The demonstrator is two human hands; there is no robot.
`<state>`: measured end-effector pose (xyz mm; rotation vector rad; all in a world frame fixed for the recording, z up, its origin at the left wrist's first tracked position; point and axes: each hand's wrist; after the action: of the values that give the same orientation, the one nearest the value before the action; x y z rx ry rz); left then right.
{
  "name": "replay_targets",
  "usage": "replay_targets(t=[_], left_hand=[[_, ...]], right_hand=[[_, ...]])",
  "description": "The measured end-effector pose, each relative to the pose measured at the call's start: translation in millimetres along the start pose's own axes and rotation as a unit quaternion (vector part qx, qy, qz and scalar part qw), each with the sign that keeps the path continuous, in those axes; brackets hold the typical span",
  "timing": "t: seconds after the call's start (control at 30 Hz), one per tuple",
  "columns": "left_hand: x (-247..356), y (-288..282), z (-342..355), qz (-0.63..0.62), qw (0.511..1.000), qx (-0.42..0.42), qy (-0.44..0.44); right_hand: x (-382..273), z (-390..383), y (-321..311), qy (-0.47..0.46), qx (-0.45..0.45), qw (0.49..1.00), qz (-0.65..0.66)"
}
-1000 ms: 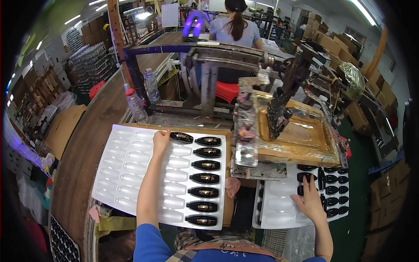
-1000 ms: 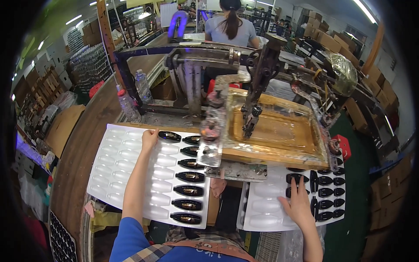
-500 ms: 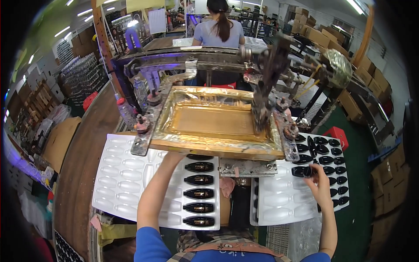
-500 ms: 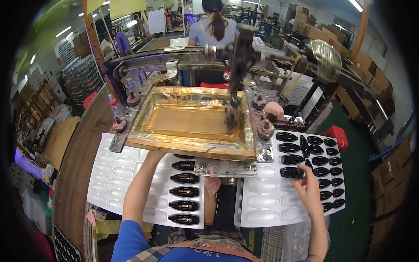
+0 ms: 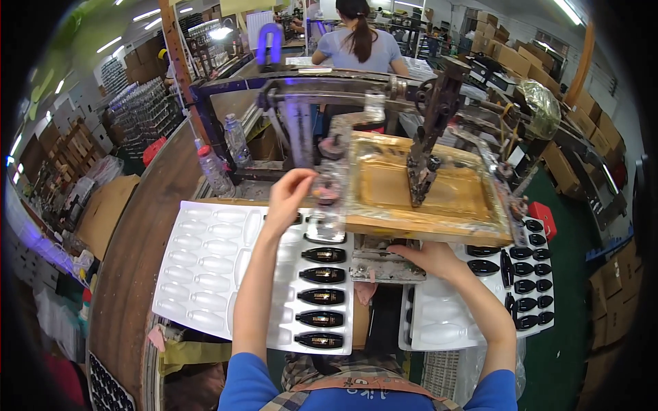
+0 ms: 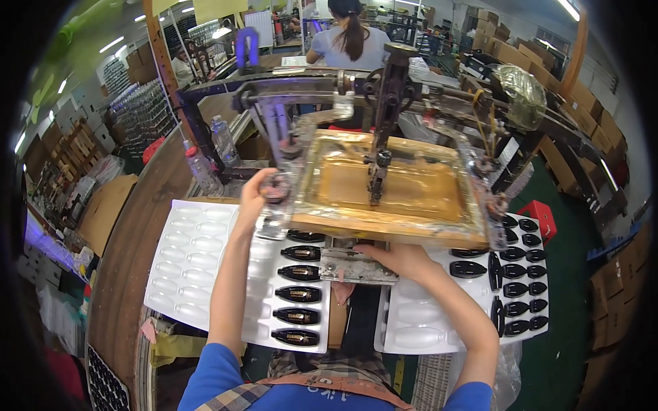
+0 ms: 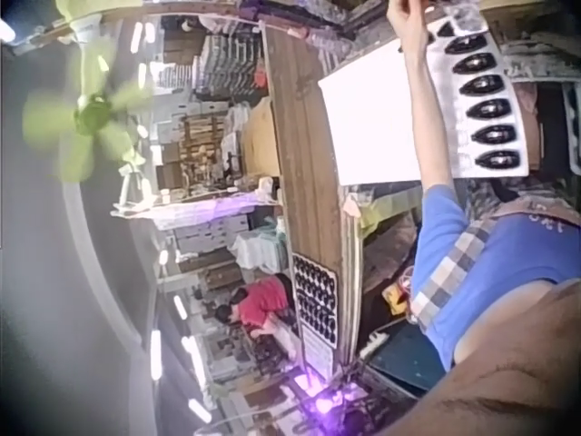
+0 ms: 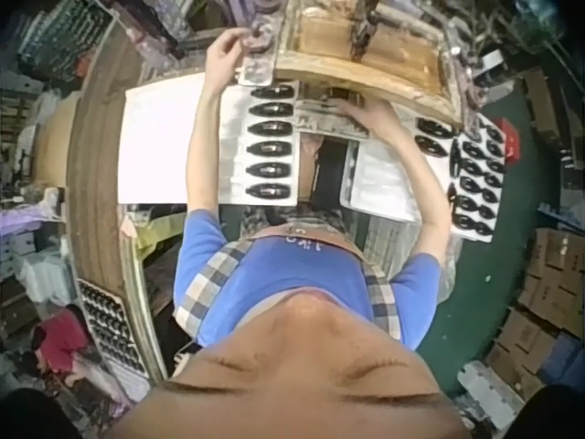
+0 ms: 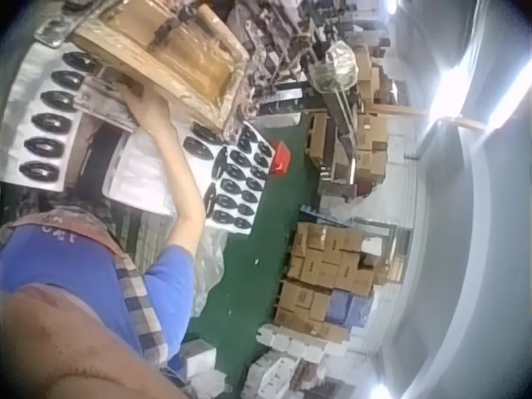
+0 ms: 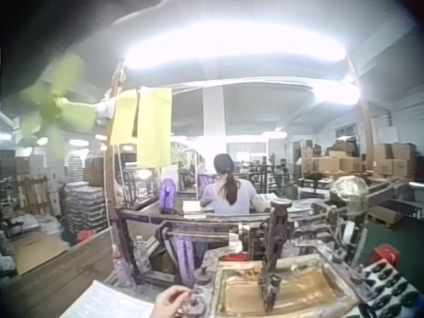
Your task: Placing small objects into a screen printing machine, operating the manual press, and removing the finished objects.
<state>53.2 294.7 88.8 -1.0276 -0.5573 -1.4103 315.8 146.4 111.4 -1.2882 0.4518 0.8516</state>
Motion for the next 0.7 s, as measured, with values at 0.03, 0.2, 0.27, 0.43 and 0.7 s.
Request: replay_targets(t=[0.03,0.2,0.27,0.43,0.7], left_hand=[[-12.5,-19.8,-8.1,0.002,0.999,0.019,-0.029],[-81.4,-92.1,-60.9,0.078,0.988,0.056,-0.122],[-107.8,-96.6,-74.5,0.079,0.982,0.063,-0.158],[-154.8,-103.7,-95.3,0.131,0.954,0.071,-0.261],[-111.6,-75.3,-79.1,0.492,0.851,0.067,-0.172]], right_hand=[[-1.6,2.5,3.4,-0.006,-0.006,1.0,0.007],[-10.9,-20.0,-24.2,0.065,-0.037,0.997,0.003],[30.9,-46.0,-44.4,0.066,0.117,0.99,0.052],[62.0,-88.0,-63.3,0.134,0.074,0.98,-0.125],[51.6,-128.9,-90.7,0.119,0.061,0.941,-0.311]])
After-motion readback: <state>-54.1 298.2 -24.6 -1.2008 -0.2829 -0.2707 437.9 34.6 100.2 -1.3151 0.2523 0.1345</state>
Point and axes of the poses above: each hand's wrist, its own z-axis towards the middle knuckle, its own y-axis out of the palm, x = y × z, and after that the axes turned 15 degrees about z, right-handed
